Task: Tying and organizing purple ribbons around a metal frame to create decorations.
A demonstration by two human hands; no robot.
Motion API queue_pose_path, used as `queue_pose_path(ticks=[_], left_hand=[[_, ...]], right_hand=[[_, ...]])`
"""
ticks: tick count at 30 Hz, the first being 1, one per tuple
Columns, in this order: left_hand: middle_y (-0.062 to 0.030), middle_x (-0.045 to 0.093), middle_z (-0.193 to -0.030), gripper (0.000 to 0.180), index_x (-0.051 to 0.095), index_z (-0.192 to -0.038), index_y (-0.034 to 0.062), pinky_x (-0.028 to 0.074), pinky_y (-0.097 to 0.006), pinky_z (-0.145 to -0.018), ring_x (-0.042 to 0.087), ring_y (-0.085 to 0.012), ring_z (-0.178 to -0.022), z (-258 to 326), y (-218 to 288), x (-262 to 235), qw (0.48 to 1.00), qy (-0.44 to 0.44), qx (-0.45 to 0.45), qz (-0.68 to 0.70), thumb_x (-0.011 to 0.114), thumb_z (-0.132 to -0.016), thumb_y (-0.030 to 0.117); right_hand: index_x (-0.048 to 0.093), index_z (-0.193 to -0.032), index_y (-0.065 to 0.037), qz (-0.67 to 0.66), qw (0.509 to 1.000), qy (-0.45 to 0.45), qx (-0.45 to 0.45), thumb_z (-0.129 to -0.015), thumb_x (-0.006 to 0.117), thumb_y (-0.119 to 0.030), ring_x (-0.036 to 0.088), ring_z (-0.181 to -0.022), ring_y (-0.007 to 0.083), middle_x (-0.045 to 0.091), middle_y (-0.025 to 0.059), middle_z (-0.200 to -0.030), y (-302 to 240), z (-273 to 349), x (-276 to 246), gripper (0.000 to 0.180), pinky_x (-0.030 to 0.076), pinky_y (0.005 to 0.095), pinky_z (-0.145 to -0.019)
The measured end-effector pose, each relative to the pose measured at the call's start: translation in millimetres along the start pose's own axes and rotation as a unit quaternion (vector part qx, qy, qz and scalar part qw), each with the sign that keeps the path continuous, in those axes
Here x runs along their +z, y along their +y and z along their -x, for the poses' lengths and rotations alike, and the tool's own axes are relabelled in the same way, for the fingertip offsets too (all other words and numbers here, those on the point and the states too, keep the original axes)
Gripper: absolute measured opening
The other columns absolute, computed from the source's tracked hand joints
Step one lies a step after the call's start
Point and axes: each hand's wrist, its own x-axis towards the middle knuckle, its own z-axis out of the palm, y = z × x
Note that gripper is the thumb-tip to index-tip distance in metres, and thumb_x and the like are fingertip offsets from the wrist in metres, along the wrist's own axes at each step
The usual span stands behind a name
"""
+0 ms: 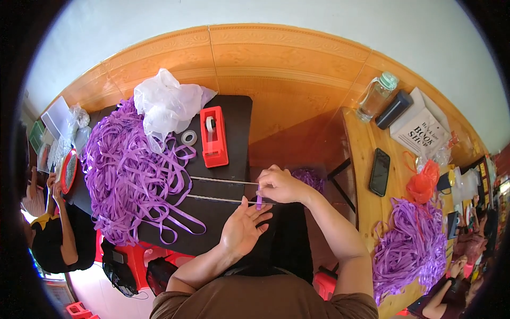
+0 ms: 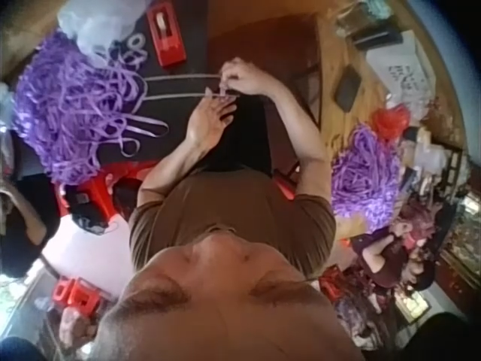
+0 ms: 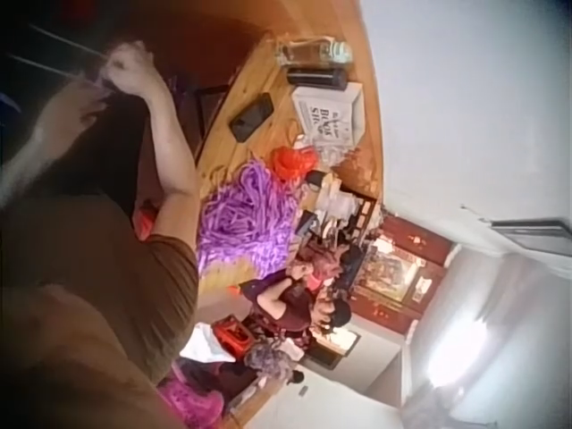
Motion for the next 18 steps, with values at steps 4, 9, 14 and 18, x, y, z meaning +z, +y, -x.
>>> queue_pose_path(ticks=[4,9,14,18], left_hand=[[-0.0098,0.052,-0.126,0.056,0.056,-0.113,0.0047,0.032,-0.035,-0.089,0.045,-0.0218,-0.110,0,-1,1,1.000,0.010,-0.001,0.001,0.039,-0.094,0.054],[-0.0095,0.052,-0.125,0.054,0.056,-0.112,0.0053,0.032,-0.035,-0.089,0.045,-0.0216,-0.110,-1,-1,0,1.000,0.006,0.000,0.003,0.040,-0.094,0.053],[-0.0095,0.052,-0.125,0.053,0.056,-0.112,0.0056,0.032,-0.035,-0.089,0.045,-0.0212,-0.109,0,-1,0,1.000,0.004,0.004,0.000,0.040,-0.094,0.052],[-0.0089,0.051,-0.126,0.052,0.056,-0.113,0.0058,0.032,-0.035,-0.088,0.045,-0.0213,-0.108,0,0,3,1.000,0.011,0.003,0.000,0.040,-0.094,0.052]], right_hand=[[0.058,-0.070,-0.009,0.030,0.999,0.017,0.020,-0.081,0.065,-0.021,0.047,-0.102,0.0214,0.060,-0.0002,-0.094,-1,3,1,0.017,0.035,0.0401,-0.085],[0.057,-0.068,-0.009,0.034,0.999,0.015,0.023,-0.081,0.065,-0.022,0.047,-0.099,0.0209,0.059,-0.0010,-0.092,-2,3,-1,0.019,0.033,0.0409,-0.083],[0.055,-0.063,-0.010,0.038,0.998,0.033,0.027,-0.078,0.068,-0.025,0.048,-0.092,0.0208,0.058,-0.0013,-0.083,-8,0,1,0.026,0.033,0.0399,-0.078],[0.060,-0.061,-0.010,0.095,0.986,0.053,0.125,-0.069,0.070,-0.030,0.052,-0.088,0.0243,0.061,0.0023,-0.078,-32,-3,2,0.023,0.034,0.0427,-0.073]])
